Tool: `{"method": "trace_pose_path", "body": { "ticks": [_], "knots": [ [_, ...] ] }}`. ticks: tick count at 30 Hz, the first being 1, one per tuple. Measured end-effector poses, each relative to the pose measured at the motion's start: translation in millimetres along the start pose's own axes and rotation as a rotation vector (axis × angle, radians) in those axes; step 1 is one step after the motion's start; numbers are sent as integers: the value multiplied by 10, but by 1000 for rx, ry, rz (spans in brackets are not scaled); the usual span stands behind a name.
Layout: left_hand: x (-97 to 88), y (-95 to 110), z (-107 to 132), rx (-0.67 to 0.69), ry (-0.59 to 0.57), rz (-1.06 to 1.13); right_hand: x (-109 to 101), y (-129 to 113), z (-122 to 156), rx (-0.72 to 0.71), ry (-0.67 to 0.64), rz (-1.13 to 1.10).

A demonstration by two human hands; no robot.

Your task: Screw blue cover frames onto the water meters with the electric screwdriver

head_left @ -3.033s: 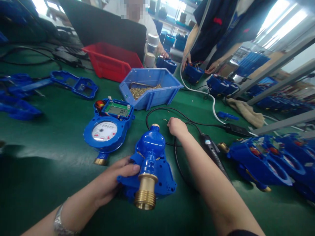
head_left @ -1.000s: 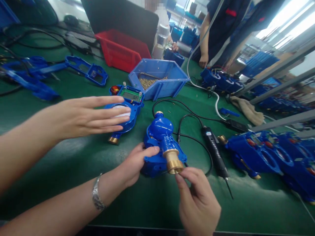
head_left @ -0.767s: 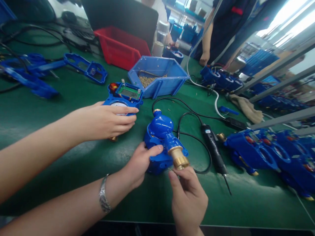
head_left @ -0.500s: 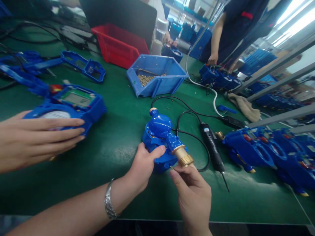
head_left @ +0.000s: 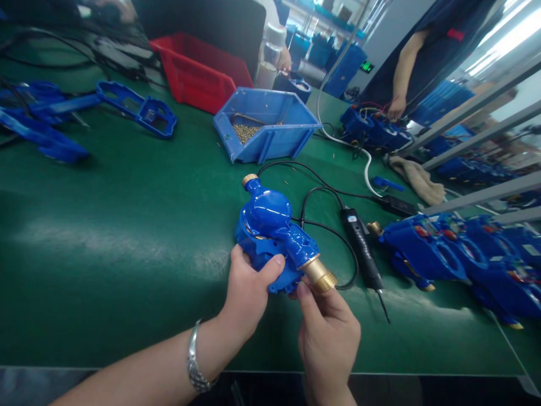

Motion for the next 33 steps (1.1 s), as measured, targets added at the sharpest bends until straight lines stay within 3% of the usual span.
{"method": "trace_pose_path", "body": {
  "ticks": [4,8,21,25,27,31,33],
  "knots": [
    [-41,50,-14,73,29,-58,78,103,-50,165,-151,-158],
    [-65,66,-38,112,26,-113,101,103,-102,228,-200,-191],
    [-68,53,-33,110,5,-121,275,-70,-213,214,-424,-84],
    [-80,54,-36,85,4,-119,212,-83,-230,226,-463,-6],
    [-106,64,-50,37,17,-95,58,-96,-414,164,-404,198],
    [-164,129,-110,-79,-5,-42,-456,-149,-1106,38,14,597],
    [-200,152,-142,-159,-41,-59,-602,-120,-1417,36,146,733]
  ]
}}
Point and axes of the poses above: each hand's wrist, its own z-axis away from the middle knuckle, its own x-axis out of the palm, y = z × x, the point moved 7 cm from there along -z, towards the middle knuckle, and after that the axes turned 6 degrees about x, right-handed, at the moved point
